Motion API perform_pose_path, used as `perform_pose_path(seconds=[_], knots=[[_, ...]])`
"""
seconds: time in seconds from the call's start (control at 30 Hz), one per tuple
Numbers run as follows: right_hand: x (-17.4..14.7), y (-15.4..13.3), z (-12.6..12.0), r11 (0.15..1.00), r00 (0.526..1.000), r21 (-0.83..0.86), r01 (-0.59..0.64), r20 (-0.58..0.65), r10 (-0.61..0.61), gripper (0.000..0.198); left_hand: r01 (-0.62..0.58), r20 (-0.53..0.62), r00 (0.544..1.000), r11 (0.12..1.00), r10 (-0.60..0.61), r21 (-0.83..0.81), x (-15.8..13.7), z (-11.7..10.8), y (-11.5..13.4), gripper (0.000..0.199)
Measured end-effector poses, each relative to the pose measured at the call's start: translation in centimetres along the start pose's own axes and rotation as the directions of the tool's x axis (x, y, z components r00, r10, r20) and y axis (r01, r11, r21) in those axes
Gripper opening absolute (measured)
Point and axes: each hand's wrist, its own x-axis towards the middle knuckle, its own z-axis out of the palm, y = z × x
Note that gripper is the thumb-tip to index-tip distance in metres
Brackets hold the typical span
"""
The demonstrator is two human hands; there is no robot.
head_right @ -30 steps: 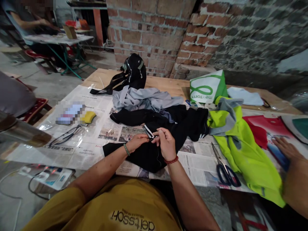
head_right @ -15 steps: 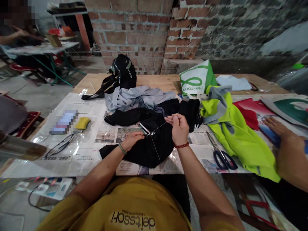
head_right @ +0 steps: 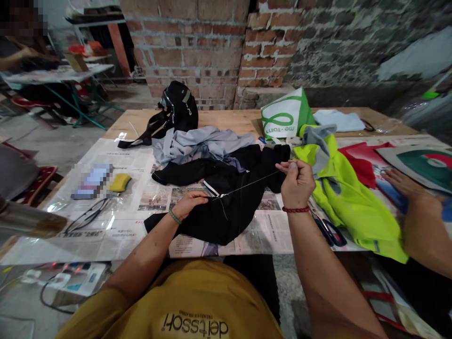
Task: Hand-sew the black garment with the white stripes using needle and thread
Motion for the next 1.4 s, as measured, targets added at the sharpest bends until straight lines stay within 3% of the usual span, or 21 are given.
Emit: perform_pose_path(seconds=[0.5,0.93,1.4], knots=[[2.9,-1.0,-1.3,0.997,0.990,-0.050,0.066,-0.118,-0.071,0.010,0.014,0.038,0.999,1.000,-0.015,0.017,-0.4,-0.2,0.8,0.015],[4.6,-1.4,-1.9,0.986,0.983,-0.103,0.130,-0.116,-0.142,0.009,-0.074,0.036,0.997,0.994,0.071,0.083,-0.3,-0.3,0.7,0.015],[6.1,-2.0,-2.1,0.993,0.984,-0.100,0.066,-0.156,-0.081,0.010,-0.014,0.047,0.999,0.999,0.012,0.043,-0.4,-0.3,0.8,0.016]])
